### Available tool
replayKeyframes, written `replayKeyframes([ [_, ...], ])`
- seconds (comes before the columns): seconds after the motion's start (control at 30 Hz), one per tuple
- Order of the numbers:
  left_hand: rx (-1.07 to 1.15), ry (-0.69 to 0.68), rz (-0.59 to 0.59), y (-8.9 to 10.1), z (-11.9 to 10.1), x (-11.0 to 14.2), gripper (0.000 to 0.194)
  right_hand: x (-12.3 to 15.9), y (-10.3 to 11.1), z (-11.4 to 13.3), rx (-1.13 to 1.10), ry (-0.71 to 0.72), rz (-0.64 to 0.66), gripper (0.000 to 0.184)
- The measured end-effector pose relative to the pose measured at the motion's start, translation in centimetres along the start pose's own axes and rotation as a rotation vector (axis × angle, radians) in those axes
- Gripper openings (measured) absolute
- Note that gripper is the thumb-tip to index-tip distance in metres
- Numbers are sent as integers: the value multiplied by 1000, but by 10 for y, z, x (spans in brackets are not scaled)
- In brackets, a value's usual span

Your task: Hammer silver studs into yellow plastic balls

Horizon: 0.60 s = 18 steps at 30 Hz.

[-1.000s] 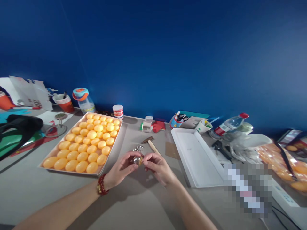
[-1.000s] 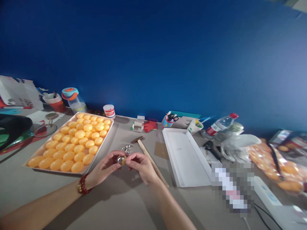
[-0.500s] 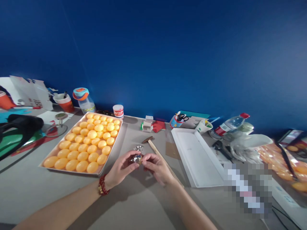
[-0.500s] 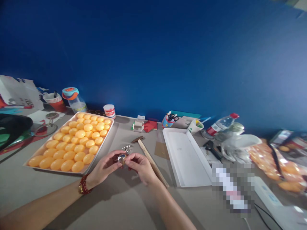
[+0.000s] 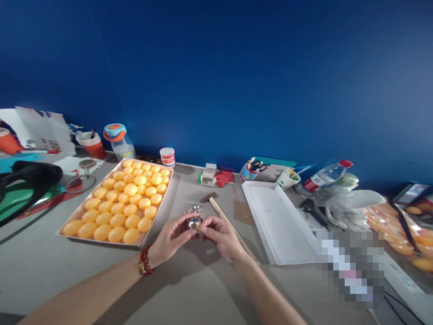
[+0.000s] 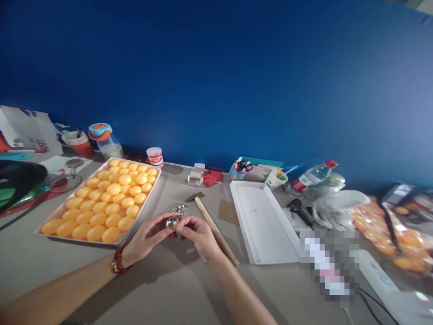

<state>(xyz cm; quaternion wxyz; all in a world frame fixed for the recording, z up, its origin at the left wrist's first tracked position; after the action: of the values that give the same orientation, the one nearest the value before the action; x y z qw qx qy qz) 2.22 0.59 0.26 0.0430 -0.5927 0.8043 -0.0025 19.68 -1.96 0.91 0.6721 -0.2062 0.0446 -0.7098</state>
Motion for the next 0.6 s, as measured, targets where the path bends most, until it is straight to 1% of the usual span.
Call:
replayKeyframes([
  [0.2, -20, -16, -10, 0, -3, 0, 41, 0, 0, -1, 14, 31, 1, 27],
  [0.4, -2, 2, 6, 0, 0, 0, 42, -1, 0, -4, 23, 88, 5, 25],
  [0.6, -52, -24, -5, 1, -1, 0, 42, -1, 0, -5, 40, 103, -13, 26],
])
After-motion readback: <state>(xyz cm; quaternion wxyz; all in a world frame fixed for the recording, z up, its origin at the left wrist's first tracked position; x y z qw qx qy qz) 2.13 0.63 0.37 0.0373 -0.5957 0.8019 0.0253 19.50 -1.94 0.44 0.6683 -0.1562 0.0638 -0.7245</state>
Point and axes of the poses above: each hand's wrist, its own x-axis away from the middle knuckle, its own y-axis out of the back of the hand, z = x × y, the point moved 2 cm from there along -x, towards the middle knuckle, and after that the axes turned 14 degrees about -z, right-handed, at the moved point
